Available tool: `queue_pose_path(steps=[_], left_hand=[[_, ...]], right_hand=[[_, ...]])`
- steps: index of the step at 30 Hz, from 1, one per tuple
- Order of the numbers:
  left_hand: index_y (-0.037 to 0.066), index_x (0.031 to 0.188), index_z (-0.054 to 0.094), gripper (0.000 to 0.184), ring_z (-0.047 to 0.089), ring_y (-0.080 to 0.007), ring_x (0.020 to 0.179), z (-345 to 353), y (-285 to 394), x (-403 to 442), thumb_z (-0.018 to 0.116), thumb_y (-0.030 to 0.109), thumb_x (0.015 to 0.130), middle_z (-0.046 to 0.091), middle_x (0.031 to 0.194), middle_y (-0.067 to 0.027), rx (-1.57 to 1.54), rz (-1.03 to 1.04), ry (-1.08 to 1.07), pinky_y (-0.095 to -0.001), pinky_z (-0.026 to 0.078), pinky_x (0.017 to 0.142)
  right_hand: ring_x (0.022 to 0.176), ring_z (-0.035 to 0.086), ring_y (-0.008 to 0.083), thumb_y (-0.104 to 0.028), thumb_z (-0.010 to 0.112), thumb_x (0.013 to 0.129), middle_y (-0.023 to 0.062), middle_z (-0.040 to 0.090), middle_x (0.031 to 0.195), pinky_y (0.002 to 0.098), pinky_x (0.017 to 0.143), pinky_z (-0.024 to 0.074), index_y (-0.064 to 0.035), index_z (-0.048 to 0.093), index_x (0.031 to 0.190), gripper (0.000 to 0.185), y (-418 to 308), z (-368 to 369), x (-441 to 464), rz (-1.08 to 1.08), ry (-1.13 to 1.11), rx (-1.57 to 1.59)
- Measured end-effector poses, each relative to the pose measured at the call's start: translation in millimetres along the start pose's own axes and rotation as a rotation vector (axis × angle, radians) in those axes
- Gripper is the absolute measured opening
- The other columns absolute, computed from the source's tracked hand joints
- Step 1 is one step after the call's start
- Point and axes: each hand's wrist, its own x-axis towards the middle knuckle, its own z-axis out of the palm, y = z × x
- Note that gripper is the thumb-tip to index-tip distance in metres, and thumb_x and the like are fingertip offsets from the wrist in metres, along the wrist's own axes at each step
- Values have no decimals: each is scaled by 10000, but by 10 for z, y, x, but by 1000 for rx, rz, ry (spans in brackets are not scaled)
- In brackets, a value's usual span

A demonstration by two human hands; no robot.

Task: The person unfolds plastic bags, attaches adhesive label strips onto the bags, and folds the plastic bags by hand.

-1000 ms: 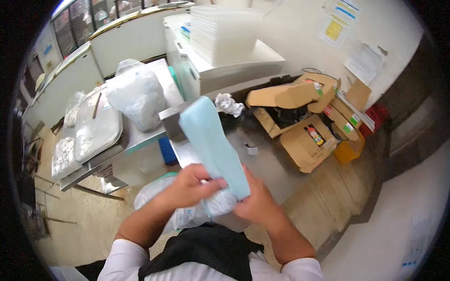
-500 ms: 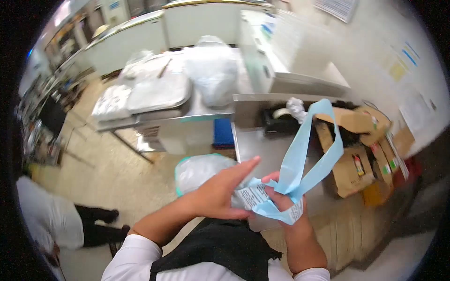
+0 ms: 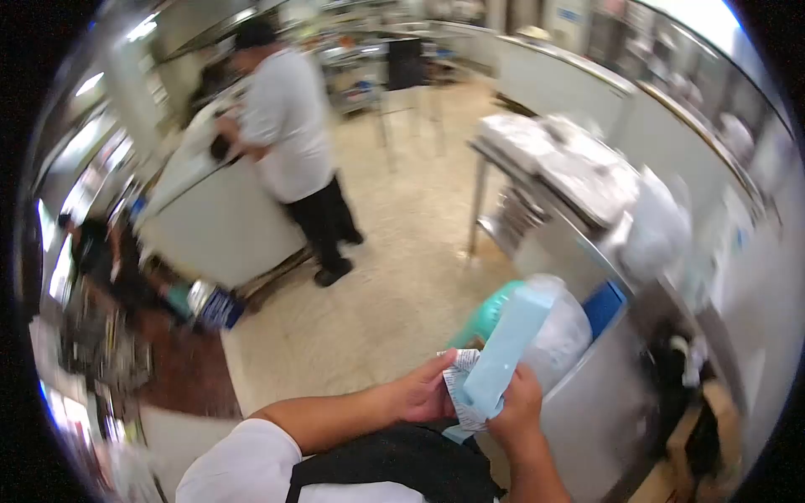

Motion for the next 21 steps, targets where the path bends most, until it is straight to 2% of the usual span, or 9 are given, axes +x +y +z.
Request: queue_pose_path(steps=[3,4,8,11,12,14,15,16,21], left_hand=[[92,1296,522,492,572,-262,1160,-210,80,-506,629,342,886,593,1258,-94,31,220,151,-442,424,1019],[75,1270,541,450,586,-255,1138,-330,113,-682,645,261,874,612,1224,-97,46,291,179,-428,439,1005],[15,1216,570,432,610,-240,1098,-757,264,-1361,631,26,788,649,1142,-107,-22,580,277,-382,471,964],[10,1217,568,513,611,-240,1086,-911,335,-1972,599,-47,708,648,1137,-103,52,862,441,-362,474,944],[22,1168,596,503,619,-242,1048,-1030,335,-2161,579,-62,672,650,1113,-101,11,907,574,-360,477,918],[35,1101,610,399,631,-208,919,-1162,378,-2699,607,-22,706,653,993,-70,-12,1120,838,-340,507,773],[41,1091,610,391,627,-202,915,-1187,431,-2990,599,-28,707,649,994,-68,-64,1085,995,-334,505,771],[48,1082,610,383,623,-195,911,-1125,495,-3305,590,-35,709,645,995,-66,-117,1030,1147,-329,503,769],[57,1183,595,419,608,-186,963,-1195,602,-3958,556,-48,778,637,1061,-64,335,1506,1357,-336,490,850]], right_hand=[[989,579,382,-250,739,661,181,616,1083,472,867,458,-53,651,1052,447,-241,473,161,-449,-335,-249],[1106,519,405,-303,744,630,201,563,1182,498,919,422,-37,597,1136,590,-332,635,166,-383,-480,-294],[1212,448,435,-361,739,665,233,490,1288,501,982,390,-3,475,1279,758,-682,1383,275,-629,-751,-383],[1198,469,434,-354,744,695,237,520,1267,498,996,383,-1,502,1271,718,-1006,1858,390,-837,-968,-299],[1146,529,408,-354,740,723,225,570,1212,463,973,417,-7,532,1264,675,-980,2072,492,-770,-1178,-244],[1103,568,377,-319,750,726,215,593,1188,431,945,446,-13,556,1247,635,-1199,2501,517,-586,-1176,-101],[1082,588,362,-302,754,727,209,604,1175,415,931,461,-16,567,1239,615,-1367,2692,561,-484,-1167,-39],[1084,606,296,-231,742,757,185,602,1219,370,909,477,-30,532,1298,614,-1602,2883,629,-600,-1136,-327],[1176,558,310,-225,712,824,166,488,1389,399,973,442,-57,334,1450,751,-2193,3415,503,-644,-881,164]])
